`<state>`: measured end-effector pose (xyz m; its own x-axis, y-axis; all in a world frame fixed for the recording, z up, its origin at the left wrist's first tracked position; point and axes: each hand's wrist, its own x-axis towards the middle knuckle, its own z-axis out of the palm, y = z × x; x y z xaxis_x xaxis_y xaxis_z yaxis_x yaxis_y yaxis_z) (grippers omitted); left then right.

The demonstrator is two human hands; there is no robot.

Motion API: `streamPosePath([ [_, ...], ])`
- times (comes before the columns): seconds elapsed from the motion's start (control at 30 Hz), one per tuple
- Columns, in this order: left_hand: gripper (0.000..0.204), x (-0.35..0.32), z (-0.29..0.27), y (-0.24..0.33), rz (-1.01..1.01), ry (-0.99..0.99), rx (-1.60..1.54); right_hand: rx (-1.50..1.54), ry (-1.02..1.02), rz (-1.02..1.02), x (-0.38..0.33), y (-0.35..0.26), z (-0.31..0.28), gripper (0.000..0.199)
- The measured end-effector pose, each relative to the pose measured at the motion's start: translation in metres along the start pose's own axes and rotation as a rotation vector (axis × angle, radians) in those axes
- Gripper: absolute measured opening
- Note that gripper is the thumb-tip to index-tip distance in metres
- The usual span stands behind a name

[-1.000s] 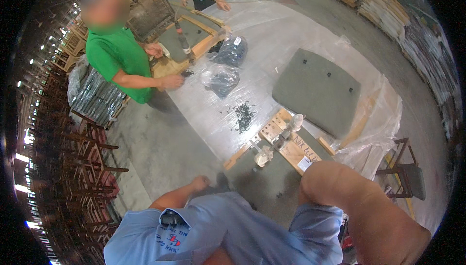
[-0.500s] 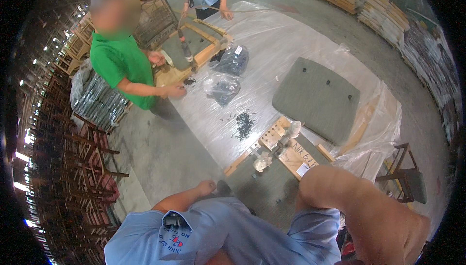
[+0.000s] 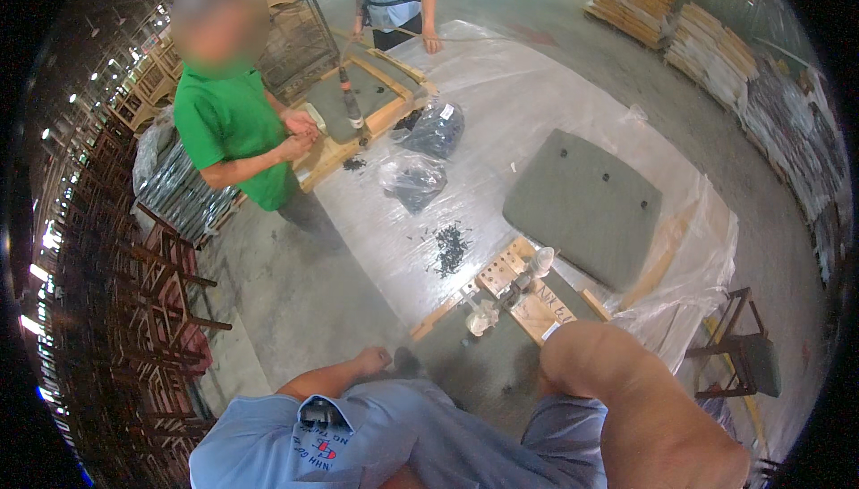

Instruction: The person assembles wooden chairs by attaching upholstered seat cushions to chair frames using a pneumatic screwdriver. They position the seat, drive screws into the frame, and move completed chairs aside while working at a shared assembly table.

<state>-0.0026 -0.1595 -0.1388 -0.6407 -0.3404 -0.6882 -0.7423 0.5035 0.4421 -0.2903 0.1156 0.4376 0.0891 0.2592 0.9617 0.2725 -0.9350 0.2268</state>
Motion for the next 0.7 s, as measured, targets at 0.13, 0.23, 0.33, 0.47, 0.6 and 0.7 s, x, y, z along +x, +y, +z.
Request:
streamPosePath([
  [0.13,0.031,-0.004,-0.007,0.011,-0.024,-0.055,-0.024,0.0,-0.037,0.034,0.003,0.008,-0.007,0.027],
  [0.23,0.031,-0.001,-0.003,0.006,-0.023,-0.044,-0.011,-0.088,-0.055,0.069,0.007,0.012,-0.012,0.028],
  [0.33,0.031,-0.001,-0.003,0.009,-0.003,-0.028,0.005,-0.005,-0.042,0.144,0.001,-0.002,-0.009,0.031],
  [0.47,0.03,0.0,-0.001,-0.003,0.068,-0.016,0.001,0.012,0.013,0.226,0.003,-0.01,-0.009,0.03],
  [0.6,0.03,0.003,-0.005,0.001,0.045,-0.028,-0.013,-0.031,0.078,0.166,0.005,-0.007,-0.002,0.027],
  [0.7,0.031,0.003,-0.004,-0.004,0.017,-0.029,-0.015,0.086,0.115,0.152,0.008,0.002,-0.001,0.026],
])
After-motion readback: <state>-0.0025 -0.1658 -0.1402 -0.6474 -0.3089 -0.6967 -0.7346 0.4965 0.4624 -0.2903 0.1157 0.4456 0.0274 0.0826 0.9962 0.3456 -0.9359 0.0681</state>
